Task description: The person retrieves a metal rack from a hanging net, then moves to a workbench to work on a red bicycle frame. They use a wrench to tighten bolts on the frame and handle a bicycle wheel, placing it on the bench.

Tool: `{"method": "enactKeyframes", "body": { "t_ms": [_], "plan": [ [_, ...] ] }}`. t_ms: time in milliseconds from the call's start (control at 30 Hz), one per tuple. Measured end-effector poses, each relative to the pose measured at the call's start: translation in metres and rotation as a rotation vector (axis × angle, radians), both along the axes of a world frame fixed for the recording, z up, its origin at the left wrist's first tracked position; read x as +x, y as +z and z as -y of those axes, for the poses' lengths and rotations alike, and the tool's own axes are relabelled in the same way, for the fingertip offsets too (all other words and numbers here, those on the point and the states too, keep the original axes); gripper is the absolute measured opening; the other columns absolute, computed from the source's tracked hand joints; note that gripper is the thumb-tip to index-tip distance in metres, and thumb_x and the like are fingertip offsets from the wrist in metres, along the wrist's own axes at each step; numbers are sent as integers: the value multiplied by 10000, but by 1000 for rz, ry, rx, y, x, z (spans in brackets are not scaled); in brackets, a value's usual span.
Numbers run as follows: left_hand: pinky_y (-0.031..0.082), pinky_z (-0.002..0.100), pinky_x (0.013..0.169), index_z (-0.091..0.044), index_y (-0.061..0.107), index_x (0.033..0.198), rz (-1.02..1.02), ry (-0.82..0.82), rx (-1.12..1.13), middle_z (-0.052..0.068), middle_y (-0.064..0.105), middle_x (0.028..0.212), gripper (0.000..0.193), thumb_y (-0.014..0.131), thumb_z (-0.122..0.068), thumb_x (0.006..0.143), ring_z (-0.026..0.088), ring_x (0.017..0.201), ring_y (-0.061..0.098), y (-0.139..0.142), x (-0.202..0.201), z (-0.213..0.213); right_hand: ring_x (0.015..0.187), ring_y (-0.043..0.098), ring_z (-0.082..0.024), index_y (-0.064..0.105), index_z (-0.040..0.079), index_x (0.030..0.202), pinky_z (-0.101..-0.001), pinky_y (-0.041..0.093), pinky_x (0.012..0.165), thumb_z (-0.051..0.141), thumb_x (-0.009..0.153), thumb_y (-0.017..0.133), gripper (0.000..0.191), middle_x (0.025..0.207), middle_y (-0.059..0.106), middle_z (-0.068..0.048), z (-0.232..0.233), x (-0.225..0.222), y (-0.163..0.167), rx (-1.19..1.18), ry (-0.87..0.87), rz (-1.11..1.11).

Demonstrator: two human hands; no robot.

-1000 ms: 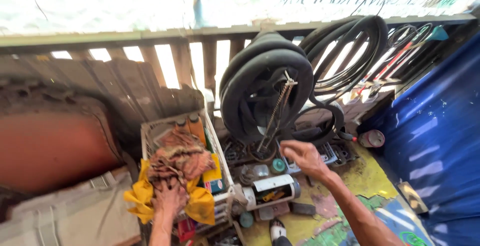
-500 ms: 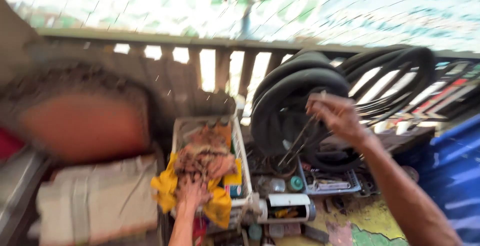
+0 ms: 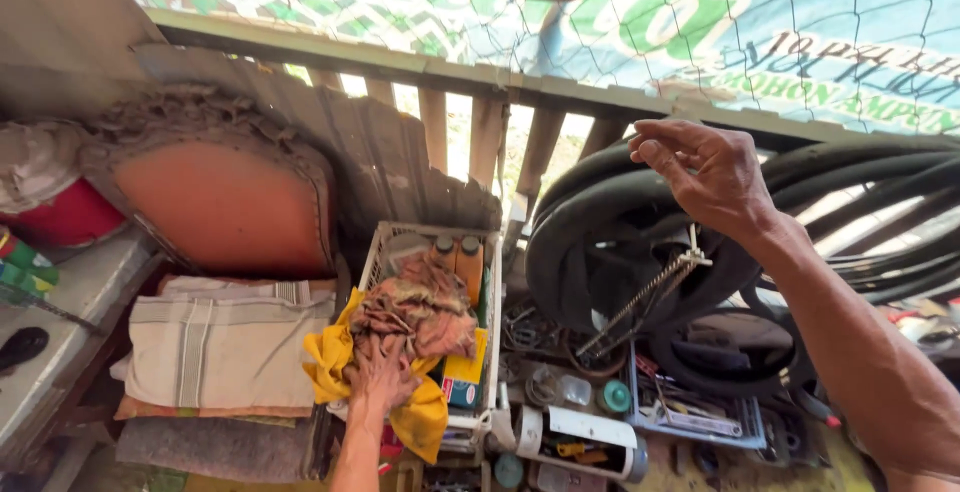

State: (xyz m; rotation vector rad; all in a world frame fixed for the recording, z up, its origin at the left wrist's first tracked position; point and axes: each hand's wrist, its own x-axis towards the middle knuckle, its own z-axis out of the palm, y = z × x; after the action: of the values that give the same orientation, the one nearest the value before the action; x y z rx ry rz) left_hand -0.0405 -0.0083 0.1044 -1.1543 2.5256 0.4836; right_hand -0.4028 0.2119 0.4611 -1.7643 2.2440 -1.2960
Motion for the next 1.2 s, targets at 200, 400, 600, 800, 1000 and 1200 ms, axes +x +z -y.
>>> {"method": "enactKeyframes", "body": {
  "t_ms": [200, 400, 600, 800, 1000, 1200],
  "plan": [
    [254, 669, 1183, -464, 19, 1631, -107, 127, 179, 254, 35, 1675, 1175, 830, -536, 784, 519, 1519, 165, 1, -1, 2, 1034, 755, -251, 700, 30, 1279, -376, 652, 827, 196, 1047, 646, 291, 1169, 753, -178, 14, -35, 18, 18, -48, -186],
    [518, 504, 1000, -275, 406, 1426, -73, -96, 159, 240, 602, 1255, 743, 789, -388, 800, 431, 1164, 609, 51, -34, 59, 1095, 747, -244, 696, 43, 1297, -372, 591, 871, 196, 1082, 636, 271, 1207, 737, -161, 14, -41, 32, -36, -72, -193],
    [547, 524, 851, -29, 769, 951, -628, -137, -134, 261, 732, 936, 360, 691, -376, 902, 447, 915, 705, 147, -163, 108, 965, 770, -207, 736, 59, 1244, -353, 641, 826, 157, 994, 698, 270, 1130, 777, -124, -8, -19, 35, -3, -169, -303],
    [362, 502, 1132, 82, 549, 1401, -1076, 121, -367, 322, 530, 1417, 708, 536, -501, 1001, 487, 1306, 488, 183, -316, 149, 937, 783, -183, 719, 26, 1214, -326, 630, 806, 91, 885, 717, 335, 1066, 792, -109, -63, 3, 21, -48, -199, -280],
    [42, 560, 1281, -43, 276, 1636, -1133, 423, -440, 149, 140, 1728, 743, 368, -521, 1074, 323, 1602, 39, 188, -408, 195, 956, 814, -160, 719, 32, 1195, -313, 624, 851, 102, 815, 722, 386, 1025, 829, -91, -150, -5, -18, 107, -450, -90],
    [3, 582, 1281, 76, 139, 1657, -1249, 267, -673, 208, 89, 1750, 798, 335, -504, 1146, 341, 1617, 31, 181, -455, 222, 958, 790, -169, 783, 81, 1251, -334, 650, 924, 162, 887, 768, 373, 1004, 814, -74, -198, -46, -55, 313, -823, 36]
  ]
}}
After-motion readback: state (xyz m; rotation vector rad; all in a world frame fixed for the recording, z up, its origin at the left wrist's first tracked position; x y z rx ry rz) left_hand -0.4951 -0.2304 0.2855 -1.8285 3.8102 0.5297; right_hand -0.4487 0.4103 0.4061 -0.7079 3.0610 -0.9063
